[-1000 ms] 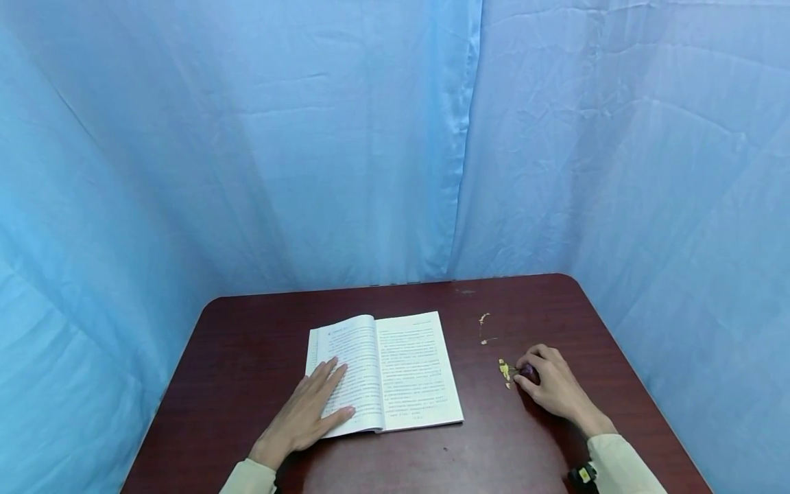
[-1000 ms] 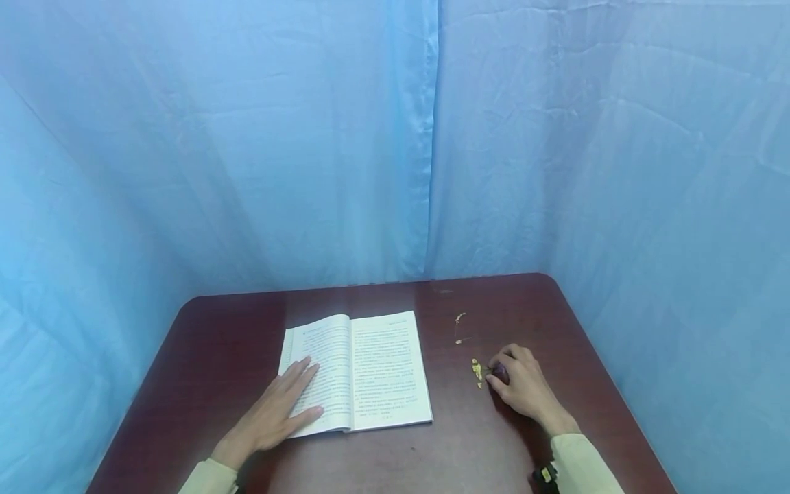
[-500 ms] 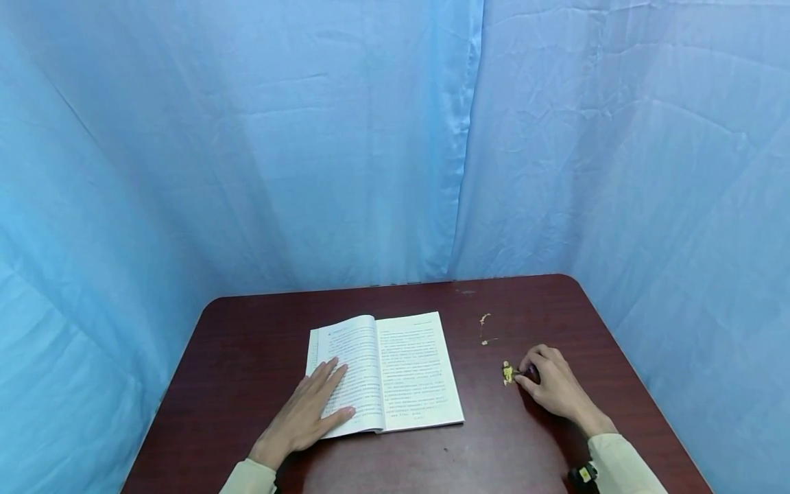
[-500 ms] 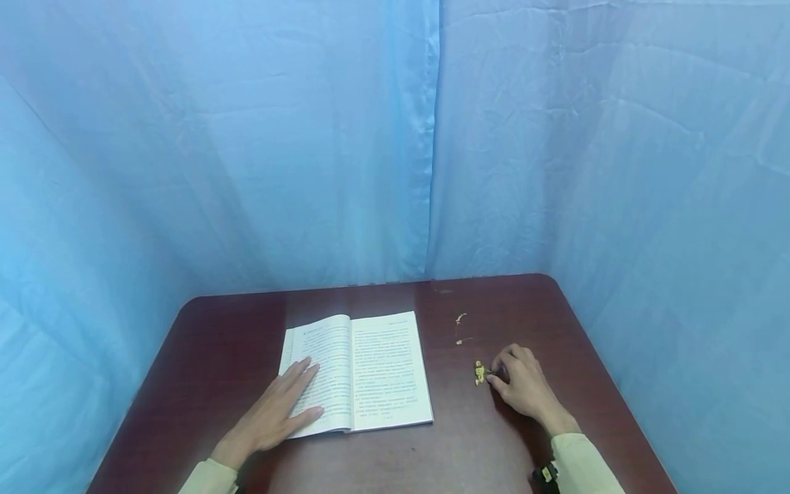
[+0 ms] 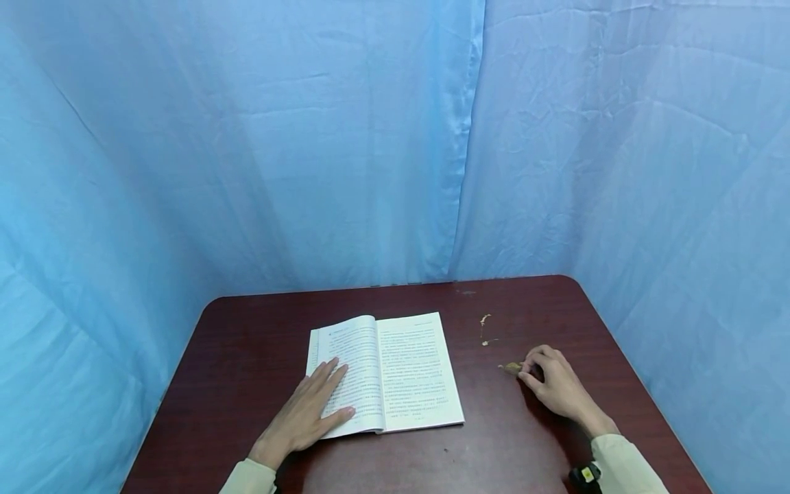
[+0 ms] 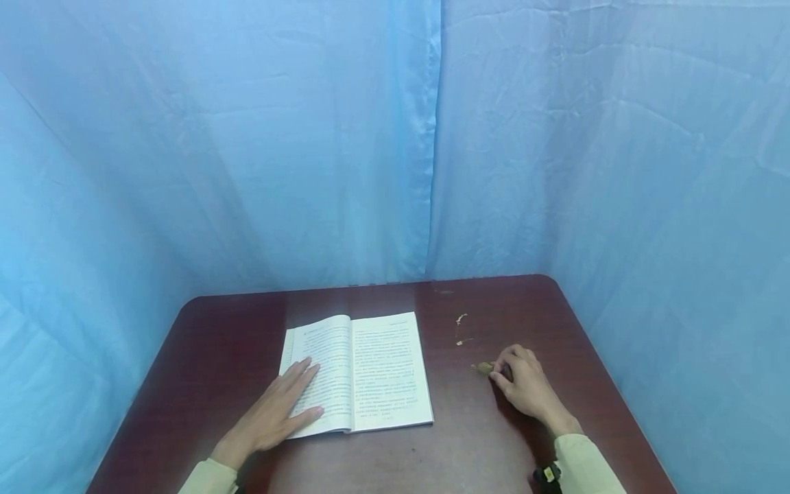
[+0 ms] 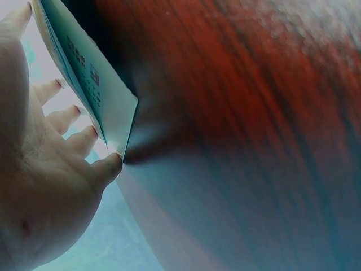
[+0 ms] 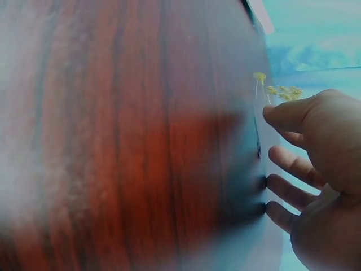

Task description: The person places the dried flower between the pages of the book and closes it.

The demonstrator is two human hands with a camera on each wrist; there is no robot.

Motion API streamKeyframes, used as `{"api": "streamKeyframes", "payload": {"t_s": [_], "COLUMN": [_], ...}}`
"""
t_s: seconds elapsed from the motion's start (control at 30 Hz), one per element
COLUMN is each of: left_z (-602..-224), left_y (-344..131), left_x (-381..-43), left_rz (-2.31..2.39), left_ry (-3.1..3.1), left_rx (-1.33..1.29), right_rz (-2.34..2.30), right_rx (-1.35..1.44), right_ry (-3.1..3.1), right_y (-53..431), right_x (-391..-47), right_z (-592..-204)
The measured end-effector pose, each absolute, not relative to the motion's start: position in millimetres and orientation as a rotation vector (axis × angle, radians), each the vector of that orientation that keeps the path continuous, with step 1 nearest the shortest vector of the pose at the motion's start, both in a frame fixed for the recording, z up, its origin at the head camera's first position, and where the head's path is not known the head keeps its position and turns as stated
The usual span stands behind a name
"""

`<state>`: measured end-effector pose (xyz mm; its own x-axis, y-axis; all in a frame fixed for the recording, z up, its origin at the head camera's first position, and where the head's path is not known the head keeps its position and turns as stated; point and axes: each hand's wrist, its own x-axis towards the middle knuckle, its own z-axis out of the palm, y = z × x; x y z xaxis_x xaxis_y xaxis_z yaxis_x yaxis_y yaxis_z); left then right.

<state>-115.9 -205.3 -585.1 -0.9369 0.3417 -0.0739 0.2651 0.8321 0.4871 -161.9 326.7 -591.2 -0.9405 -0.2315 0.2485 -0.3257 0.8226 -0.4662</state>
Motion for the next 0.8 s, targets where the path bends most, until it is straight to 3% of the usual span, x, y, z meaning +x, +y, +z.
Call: {"api": "streamKeyframes", "payload": {"t_s": [0.8], "left_z": [-587], "left_y": [-206], "left_x": [-115], "left_rz": [0.755], "left_ry": [2.868], "left_rx": [0.502], "right_rz": [1.097], "right_rx": [0.292], "right_ry": [-2.701], "right_y": [308], "right_x": [-170], "right_z": [-573]}}
